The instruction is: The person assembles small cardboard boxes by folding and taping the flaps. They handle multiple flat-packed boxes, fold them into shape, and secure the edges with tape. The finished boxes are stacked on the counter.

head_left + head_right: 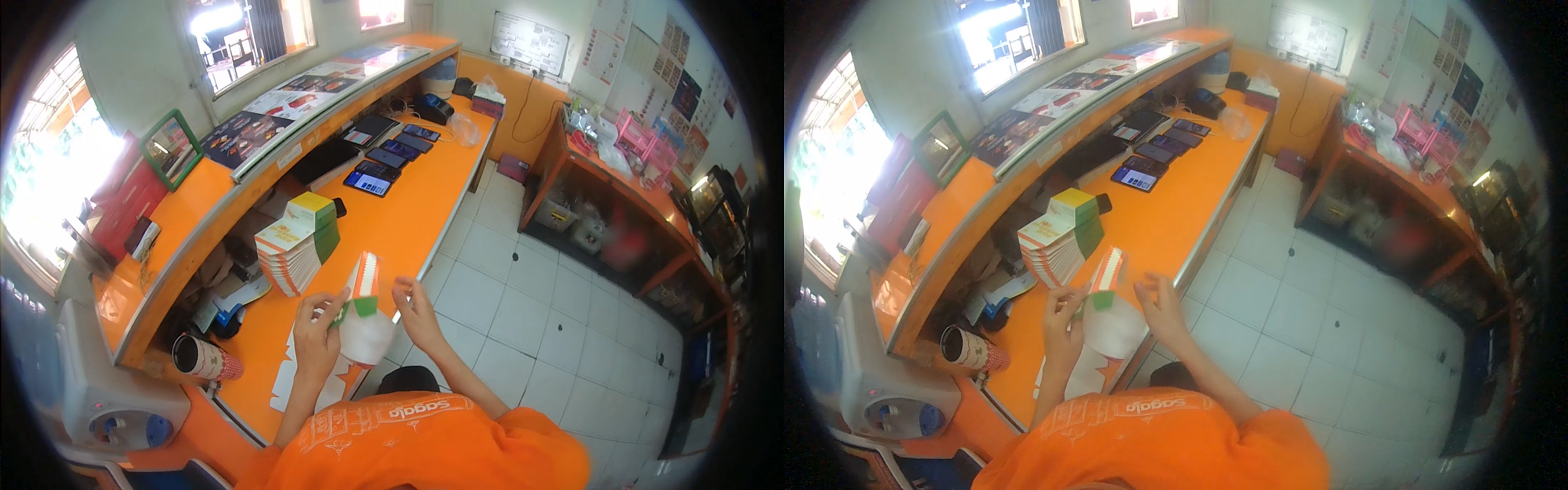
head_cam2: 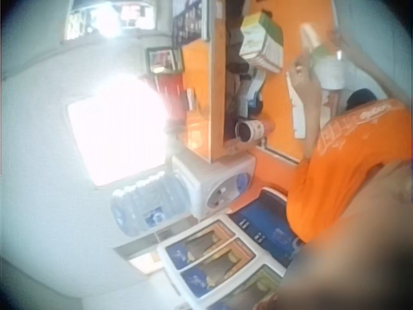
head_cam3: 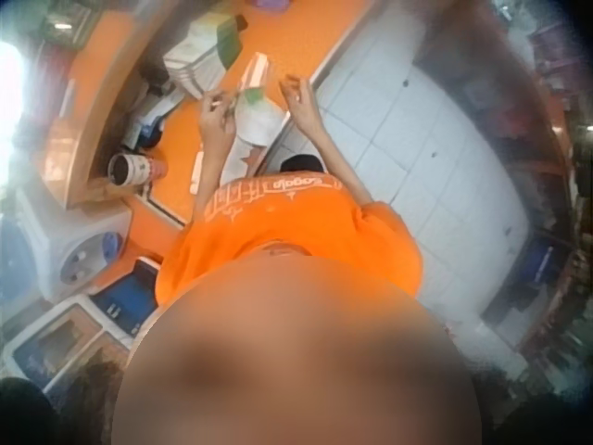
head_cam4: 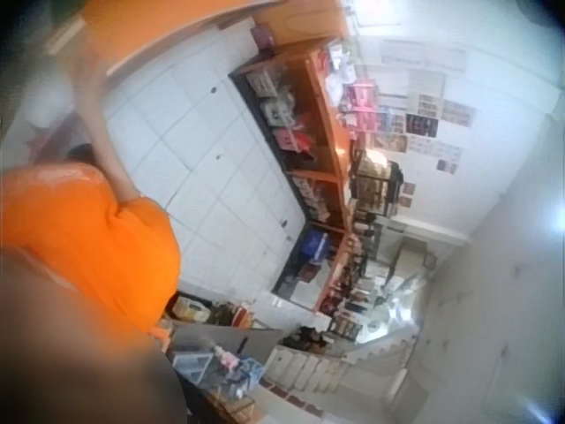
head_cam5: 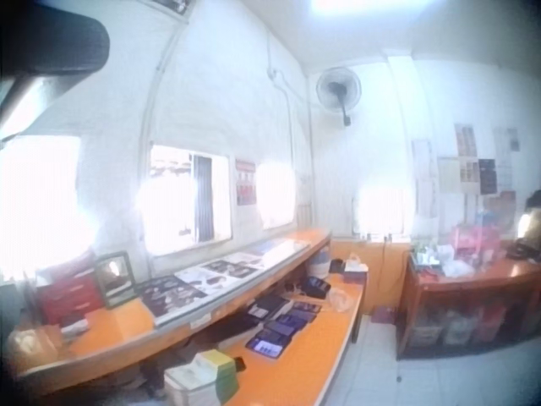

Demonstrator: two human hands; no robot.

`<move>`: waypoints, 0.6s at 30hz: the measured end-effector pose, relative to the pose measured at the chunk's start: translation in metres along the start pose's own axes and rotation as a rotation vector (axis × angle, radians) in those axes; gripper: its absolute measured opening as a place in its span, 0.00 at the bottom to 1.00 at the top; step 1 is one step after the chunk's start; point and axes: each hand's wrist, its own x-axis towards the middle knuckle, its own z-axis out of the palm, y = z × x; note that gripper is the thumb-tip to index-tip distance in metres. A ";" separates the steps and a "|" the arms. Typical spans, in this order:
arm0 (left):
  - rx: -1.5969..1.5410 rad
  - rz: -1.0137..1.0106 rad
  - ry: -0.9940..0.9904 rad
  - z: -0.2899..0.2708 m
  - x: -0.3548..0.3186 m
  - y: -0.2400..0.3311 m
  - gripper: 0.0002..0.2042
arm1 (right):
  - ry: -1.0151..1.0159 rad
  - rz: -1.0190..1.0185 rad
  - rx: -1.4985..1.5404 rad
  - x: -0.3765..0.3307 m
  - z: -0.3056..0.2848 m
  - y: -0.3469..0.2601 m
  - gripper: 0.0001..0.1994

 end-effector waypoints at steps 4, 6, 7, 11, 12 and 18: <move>0.181 0.300 0.037 0.003 -0.001 -0.006 0.24 | -0.378 0.322 0.613 -0.009 -0.006 -0.012 0.16; 0.133 0.309 0.058 0.009 -0.002 -0.006 0.21 | -0.275 0.168 0.486 -0.009 -0.008 -0.021 0.10; 0.061 0.277 0.066 0.012 -0.003 -0.005 0.19 | -0.238 0.120 0.429 -0.009 -0.008 -0.024 0.08; -0.203 0.092 0.062 0.025 -0.009 0.003 0.09 | -0.062 -0.020 0.228 -0.009 -0.005 -0.031 0.05; -0.243 0.024 0.053 0.027 -0.011 0.005 0.08 | -0.033 -0.060 0.163 -0.009 -0.004 -0.032 0.05; -0.312 -0.090 0.067 0.031 -0.011 0.013 0.08 | -0.030 -0.128 0.377 -0.021 0.006 -0.041 0.07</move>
